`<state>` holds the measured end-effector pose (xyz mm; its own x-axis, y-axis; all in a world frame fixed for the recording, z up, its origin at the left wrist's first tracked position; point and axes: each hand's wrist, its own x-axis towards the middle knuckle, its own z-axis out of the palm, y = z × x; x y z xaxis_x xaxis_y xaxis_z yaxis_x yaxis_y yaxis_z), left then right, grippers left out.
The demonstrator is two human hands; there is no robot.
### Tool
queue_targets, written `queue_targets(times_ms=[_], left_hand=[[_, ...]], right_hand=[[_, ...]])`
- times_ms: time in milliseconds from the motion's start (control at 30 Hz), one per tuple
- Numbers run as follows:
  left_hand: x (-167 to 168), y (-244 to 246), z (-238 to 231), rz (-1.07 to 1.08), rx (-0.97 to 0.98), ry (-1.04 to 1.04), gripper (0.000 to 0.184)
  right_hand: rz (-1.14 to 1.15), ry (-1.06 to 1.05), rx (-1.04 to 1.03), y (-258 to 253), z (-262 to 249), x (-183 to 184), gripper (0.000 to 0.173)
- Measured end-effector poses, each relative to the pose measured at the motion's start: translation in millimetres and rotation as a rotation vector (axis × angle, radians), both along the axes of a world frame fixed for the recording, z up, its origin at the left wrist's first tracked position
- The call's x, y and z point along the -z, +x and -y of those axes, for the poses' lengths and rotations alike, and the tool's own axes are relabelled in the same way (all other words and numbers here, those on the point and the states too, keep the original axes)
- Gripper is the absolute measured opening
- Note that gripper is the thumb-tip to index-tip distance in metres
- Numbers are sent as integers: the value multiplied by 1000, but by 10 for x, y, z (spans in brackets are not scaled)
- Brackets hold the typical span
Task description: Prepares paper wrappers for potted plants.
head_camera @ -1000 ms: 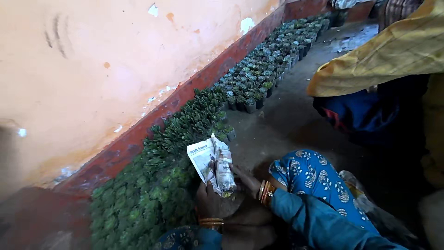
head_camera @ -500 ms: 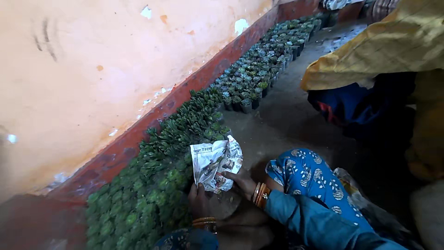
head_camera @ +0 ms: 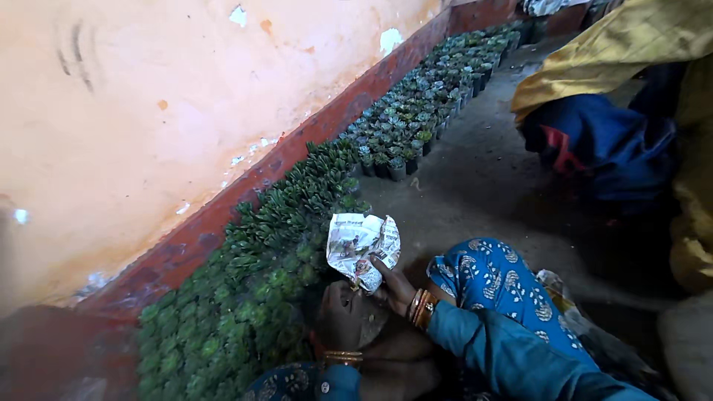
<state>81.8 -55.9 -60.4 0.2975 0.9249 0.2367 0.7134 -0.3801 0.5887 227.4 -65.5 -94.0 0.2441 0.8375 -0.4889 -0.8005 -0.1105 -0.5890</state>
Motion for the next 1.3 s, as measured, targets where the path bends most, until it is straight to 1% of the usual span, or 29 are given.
queue_targets(times_ms=[100, 167, 233, 333, 367, 433, 467, 500, 533, 600, 633, 667, 700, 767, 867, 933, 967, 1033, 1100, 1133, 1200, 1267, 1300], left_hand=[[38, -12, -8, 48, 8, 95, 27], [3, -43, -23, 57, 33, 79, 21], [-52, -111, -67, 84, 107, -44, 22], [-99, -232, -163, 161, 296, -232, 22], [-114, -254, -176, 190, 331, -278, 21], [-122, -259, -167, 228, 298, -309, 21], [-116, -240, -143, 218, 235, -267, 21], [-93, -213, -118, 179, 178, -170, 23], [-58, -184, -94, 118, 157, -16, 26], [10, -125, -71, 16, 217, 341, 28], [26, -101, -73, -40, 269, 456, 28], [36, -86, -78, -112, 317, 522, 28], [56, -80, -90, -186, 344, 555, 28], [84, -95, -123, -266, 360, 540, 22], [31, -152, -137, -236, 324, 530, 9], [-21, -183, -140, -157, 289, 510, 5], [-30, -205, -153, -76, 283, 483, 5], [-31, -277, -209, 163, 276, 387, 6], [-33, -359, -267, 472, 267, 169, 10], [-40, -383, -282, 609, 230, 57, 13], [-109, -393, -261, 776, 94, -83, 24], [-224, -346, -207, 878, -103, -136, 27], [-311, -305, -185, 883, -238, -181, 26]], right_hand=[[-18, -33, -76, -8, 3, -16, 44], [-8, -53, -113, 9, 0, -21, 44], [12, -66, -143, 32, 7, -33, 46], [33, -61, -210, 61, 24, -31, 49], [38, -67, -230, 56, 28, -25, 49], [47, -92, -254, 44, 31, -36, 50], [51, -113, -248, 42, 21, -29, 51], [54, -133, -234, 45, 7, -20, 52], [58, -149, -218, 56, -7, -5, 52], [53, -168, -177, 68, -10, 22, 52], [65, -168, -168, 67, -12, 47, 54], [85, -169, -164, 61, -11, 66, 54], [107, -175, -160, 49, -13, 82, 53], [127, -178, -163, 54, -26, 126, 57], [199, -167, -172, 71, -33, 87, 56], [251, -129, -173, 104, -15, 3, 57], [262, -115, -170, 136, -11, -18, 56], [236, -107, -149, 211, -22, -21, 50], [159, -76, -152, 279, -28, -66, 48], [105, -39, -170, 308, -21, -115, 48], [17, 61, -205, 320, -6, -191, 47], [-64, 179, -198, 285, -2, -185, 45], [-105, 231, -177, 260, 1, -159, 45]])
